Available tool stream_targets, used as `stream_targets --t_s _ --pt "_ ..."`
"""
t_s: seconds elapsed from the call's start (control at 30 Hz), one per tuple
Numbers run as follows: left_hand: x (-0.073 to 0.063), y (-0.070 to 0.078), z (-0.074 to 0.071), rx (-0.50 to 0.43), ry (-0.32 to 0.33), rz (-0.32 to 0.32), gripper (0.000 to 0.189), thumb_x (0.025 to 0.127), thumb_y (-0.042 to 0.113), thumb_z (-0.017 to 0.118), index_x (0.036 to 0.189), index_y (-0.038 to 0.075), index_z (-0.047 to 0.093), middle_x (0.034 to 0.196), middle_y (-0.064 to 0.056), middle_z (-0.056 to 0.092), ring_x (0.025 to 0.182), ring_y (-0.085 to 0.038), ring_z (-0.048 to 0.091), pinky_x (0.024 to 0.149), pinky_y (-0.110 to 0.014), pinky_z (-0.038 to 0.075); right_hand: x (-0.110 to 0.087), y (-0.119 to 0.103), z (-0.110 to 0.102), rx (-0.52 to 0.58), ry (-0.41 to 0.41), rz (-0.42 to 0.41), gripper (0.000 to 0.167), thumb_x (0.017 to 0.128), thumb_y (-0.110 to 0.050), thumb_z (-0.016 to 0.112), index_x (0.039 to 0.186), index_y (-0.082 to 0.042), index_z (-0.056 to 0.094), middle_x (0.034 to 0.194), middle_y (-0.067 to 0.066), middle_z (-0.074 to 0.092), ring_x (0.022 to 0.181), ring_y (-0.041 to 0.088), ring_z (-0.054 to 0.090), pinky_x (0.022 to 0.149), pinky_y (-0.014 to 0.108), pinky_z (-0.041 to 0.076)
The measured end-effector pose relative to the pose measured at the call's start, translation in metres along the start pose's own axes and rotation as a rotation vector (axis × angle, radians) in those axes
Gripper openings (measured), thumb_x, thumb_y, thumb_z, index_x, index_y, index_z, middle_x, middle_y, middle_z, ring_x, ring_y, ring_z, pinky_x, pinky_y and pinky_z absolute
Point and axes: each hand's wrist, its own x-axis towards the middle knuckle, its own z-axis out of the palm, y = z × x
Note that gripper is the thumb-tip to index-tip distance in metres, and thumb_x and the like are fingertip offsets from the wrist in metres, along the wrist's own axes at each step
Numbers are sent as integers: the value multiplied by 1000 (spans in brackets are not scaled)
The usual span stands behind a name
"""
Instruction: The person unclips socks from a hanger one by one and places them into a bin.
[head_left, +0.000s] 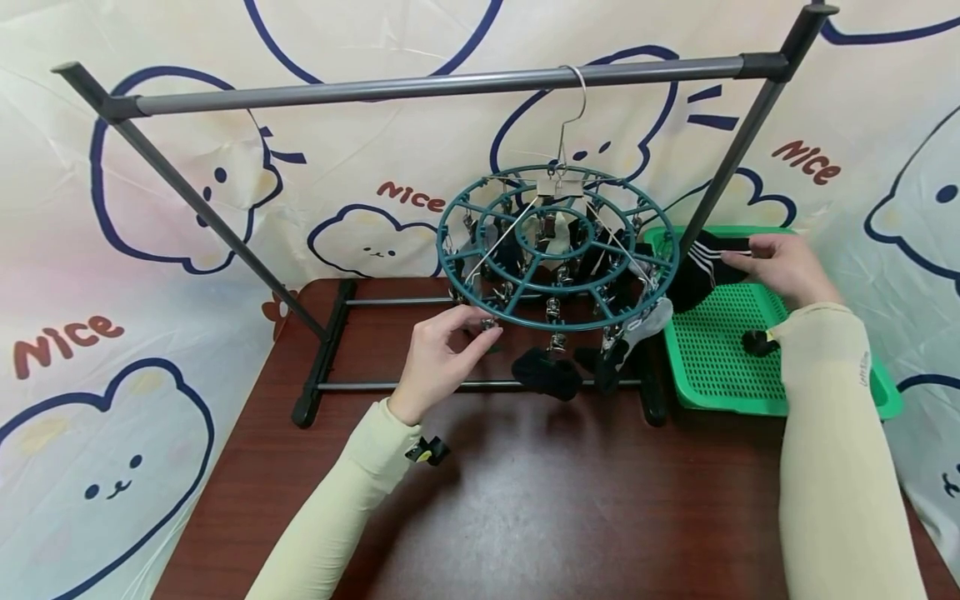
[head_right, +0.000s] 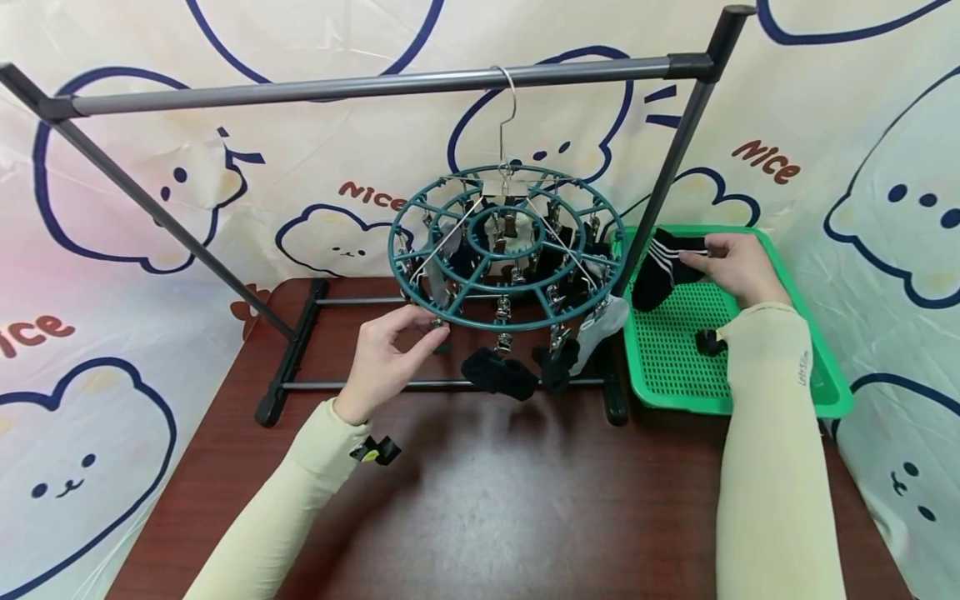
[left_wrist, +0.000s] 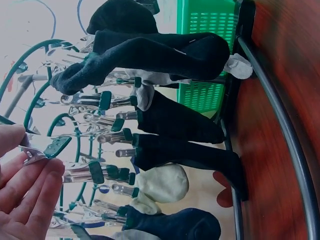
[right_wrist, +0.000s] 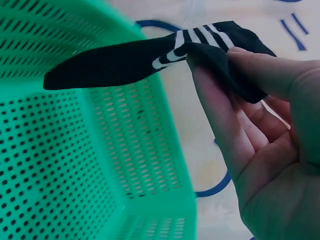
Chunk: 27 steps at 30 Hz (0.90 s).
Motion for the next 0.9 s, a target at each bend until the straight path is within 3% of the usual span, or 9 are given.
stream_targets --t_s 0.13,0.3,0.47,0.57,0.6,0.7,0.8,0.9 --pt "-1 1 -2 0 -1 6 17 94 17 78 110 11 77 99 -1 77 88 -12 68 64 -27 49 -1 15 1 -4 -12 9 51 100 -41 68 66 -18 38 57 -10 32 63 13 61 58 32 43" --pt "-1 0 -3 1 9 15 17 94 16 78 110 12 77 100 -1 77 89 -13 69 66 -26 49 -2 33 -2 -78 -31 41 53 102 -42 65 70 -17 30 63 -6 24 56 19 42 53 38 32" --pt "-1 0 -5 -3 19 12 18 93 15 79 110 9 77 100 -2 78 90 -14 69 70 -28 51 -3 41 -6 -165 -39 31 51 103 -40 62 73 -16 30 68 -3 26 61 19 36 55 38 28" --pt "-1 0 -6 -3 19 5 18 93 15 79 110 8 76 101 -2 78 90 -14 69 69 -27 51 -3 44 -8 -218 -46 29 49 104 -36 62 73 -11 34 69 1 30 64 23 42 56 37 30" --pt "-2 1 -6 -1 17 2 18 93 15 79 110 8 76 101 -3 78 90 -14 69 68 -27 50 -3 46 -9 -231 -50 28 46 104 -34 61 75 -6 41 70 5 34 68 27 45 57 38 33" --pt "-2 1 -5 0 15 -1 18 93 15 79 110 8 76 101 -3 78 90 -15 69 68 -28 50 -3 50 -12 -265 -72 38 41 104 -31 61 103 10 60 83 23 51 82 40 58 61 38 41" --pt "-2 1 -6 -2 17 -2 19 93 15 79 111 9 76 103 -3 78 92 -15 70 69 -30 51 -5 56 -15 -273 -97 57 62 103 -30 61 139 19 48 109 36 58 93 45 64 71 46 50" --pt "-2 1 -6 -4 18 -3 19 93 15 79 111 9 76 104 -3 78 93 -15 70 73 -30 53 -7 62 -17 -262 -121 86 65 102 -27 61 141 22 43 109 38 61 84 41 71 77 54 53"
